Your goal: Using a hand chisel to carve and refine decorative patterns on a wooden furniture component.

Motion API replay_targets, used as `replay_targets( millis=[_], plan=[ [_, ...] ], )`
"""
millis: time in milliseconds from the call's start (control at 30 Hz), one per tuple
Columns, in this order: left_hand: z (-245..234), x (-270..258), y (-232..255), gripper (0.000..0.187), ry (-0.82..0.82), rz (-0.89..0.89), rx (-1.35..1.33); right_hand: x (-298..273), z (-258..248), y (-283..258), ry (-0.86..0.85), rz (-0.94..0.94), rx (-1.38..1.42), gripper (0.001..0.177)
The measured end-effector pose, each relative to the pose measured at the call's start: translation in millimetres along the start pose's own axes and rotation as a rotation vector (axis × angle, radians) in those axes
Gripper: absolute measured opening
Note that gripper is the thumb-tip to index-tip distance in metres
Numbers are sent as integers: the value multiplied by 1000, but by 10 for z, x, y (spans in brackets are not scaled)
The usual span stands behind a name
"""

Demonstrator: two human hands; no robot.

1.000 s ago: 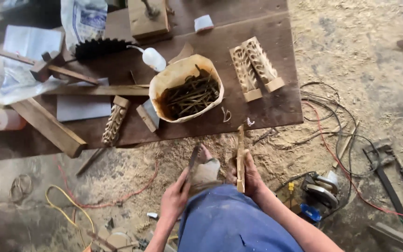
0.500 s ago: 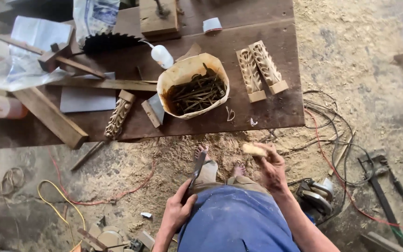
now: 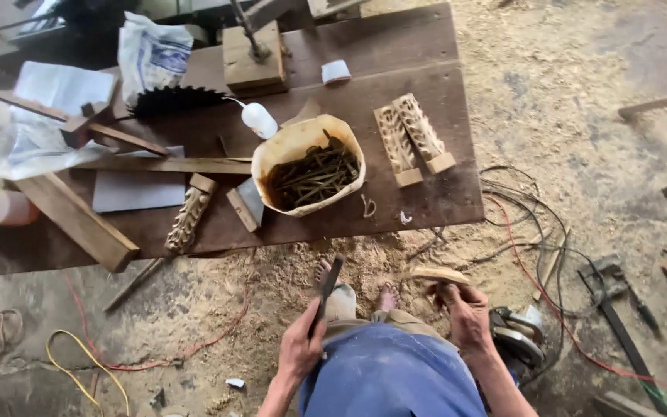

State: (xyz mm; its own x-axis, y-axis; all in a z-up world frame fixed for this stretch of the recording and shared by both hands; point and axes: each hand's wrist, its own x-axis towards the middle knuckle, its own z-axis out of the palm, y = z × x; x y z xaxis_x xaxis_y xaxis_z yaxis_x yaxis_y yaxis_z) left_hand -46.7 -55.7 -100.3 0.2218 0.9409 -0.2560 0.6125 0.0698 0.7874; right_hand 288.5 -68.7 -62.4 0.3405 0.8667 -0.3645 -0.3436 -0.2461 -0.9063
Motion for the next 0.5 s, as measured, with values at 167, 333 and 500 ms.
replay_targets(
  millis=[167, 333, 500],
  plan=[
    [709, 818, 392, 46, 70, -522, -307, -50, -600, 387, 45, -111, 310, 51],
    [939, 712, 1553, 49, -729, -22, 106, -194, -826, -83, 276, -162, 225, 32],
    [583, 763, 393, 54, -841, -28, -1574, -400, -631, -235, 377, -118, 349, 17]
  ],
)
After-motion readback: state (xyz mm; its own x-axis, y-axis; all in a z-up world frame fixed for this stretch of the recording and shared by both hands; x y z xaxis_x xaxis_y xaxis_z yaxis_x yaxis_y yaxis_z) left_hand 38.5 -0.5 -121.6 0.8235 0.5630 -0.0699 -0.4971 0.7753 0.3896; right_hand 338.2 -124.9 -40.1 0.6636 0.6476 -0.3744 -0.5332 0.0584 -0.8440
